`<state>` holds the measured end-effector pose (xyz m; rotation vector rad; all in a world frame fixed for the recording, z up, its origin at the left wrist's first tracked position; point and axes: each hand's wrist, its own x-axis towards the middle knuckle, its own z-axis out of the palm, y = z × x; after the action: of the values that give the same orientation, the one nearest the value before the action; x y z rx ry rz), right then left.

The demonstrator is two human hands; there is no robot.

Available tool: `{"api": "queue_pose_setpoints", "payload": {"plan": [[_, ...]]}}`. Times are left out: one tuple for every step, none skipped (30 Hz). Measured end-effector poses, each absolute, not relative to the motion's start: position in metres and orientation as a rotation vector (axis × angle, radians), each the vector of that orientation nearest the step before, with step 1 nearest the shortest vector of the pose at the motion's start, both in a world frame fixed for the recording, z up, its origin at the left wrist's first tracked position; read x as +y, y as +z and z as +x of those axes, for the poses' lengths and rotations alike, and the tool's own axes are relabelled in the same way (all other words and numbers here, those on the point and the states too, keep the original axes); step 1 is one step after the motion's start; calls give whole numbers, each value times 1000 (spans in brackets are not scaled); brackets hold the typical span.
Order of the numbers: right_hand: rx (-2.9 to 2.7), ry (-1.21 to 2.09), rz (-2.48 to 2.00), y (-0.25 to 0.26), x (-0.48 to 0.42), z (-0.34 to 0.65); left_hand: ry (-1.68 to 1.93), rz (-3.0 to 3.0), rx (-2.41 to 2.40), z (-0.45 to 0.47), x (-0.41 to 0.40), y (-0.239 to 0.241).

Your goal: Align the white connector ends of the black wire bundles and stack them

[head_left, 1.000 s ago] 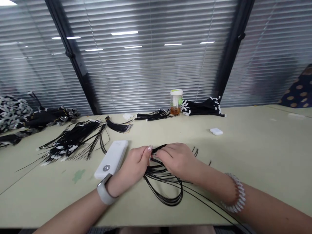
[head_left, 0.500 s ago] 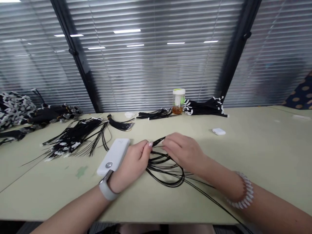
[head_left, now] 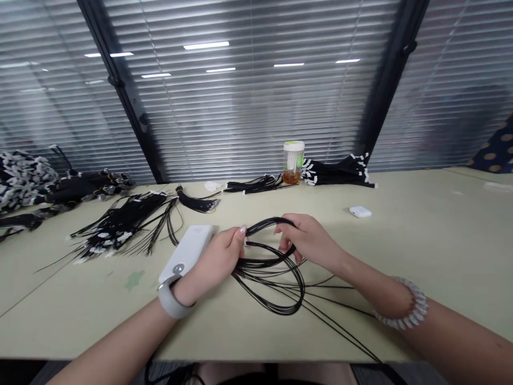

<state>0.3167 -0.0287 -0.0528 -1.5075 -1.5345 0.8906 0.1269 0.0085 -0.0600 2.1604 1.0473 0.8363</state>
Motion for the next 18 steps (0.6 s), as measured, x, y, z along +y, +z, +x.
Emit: {"api": "queue_pose_setpoints", "payload": {"plan": [[-1523,872,-1509,-53,-29,316,800,2128,1032,127,7,-60],[-1522,840,-1505,-52,-29,315,761,2091,1023,127,6,-60],[-1517,803,-1496,-52,-29,315,723,2052,1018,126,4,-60],[-1516,760,-1486,-52,-30,315,686,2014,1020,125,3,-61],[-1520,715,-1477,-52,-31,315,659,1980,1024,124,2,-61],[-1529,673,-1471,-52,-31,315,643,1950,1027,123,2,-61],[-1541,643,-1469,-53,-32,315,638,1922,1027,123,1,-60],[-1548,630,-1468,-53,-33,316,631,1885,1021,122,1,-59],[-1547,640,-1461,-54,-33,317,601,1832,1010,122,0,-57],[-1534,670,-1449,-54,-32,318,551,1764,993,122,-1,-55],[-1510,706,-1432,-54,-32,320,487,1687,968,122,-2,-53],[-1484,742,-1416,-53,-31,321,420,1614,936,122,-3,-52],[-1456,764,-1402,-52,-29,324,362,1556,901,123,-4,-51],[-1430,769,-1393,-52,-28,326,319,1518,871,124,-5,-51],[-1407,760,-1390,-51,-27,328,289,1499,851,124,-5,-52],[-1389,747,-1392,-50,-26,330,266,1491,838,124,-5,-54],[-1377,740,-1398,-49,-25,331,248,1489,831,125,-5,-56],[-1371,735,-1407,-48,-25,333,247,1490,828,125,-4,-59]]}}
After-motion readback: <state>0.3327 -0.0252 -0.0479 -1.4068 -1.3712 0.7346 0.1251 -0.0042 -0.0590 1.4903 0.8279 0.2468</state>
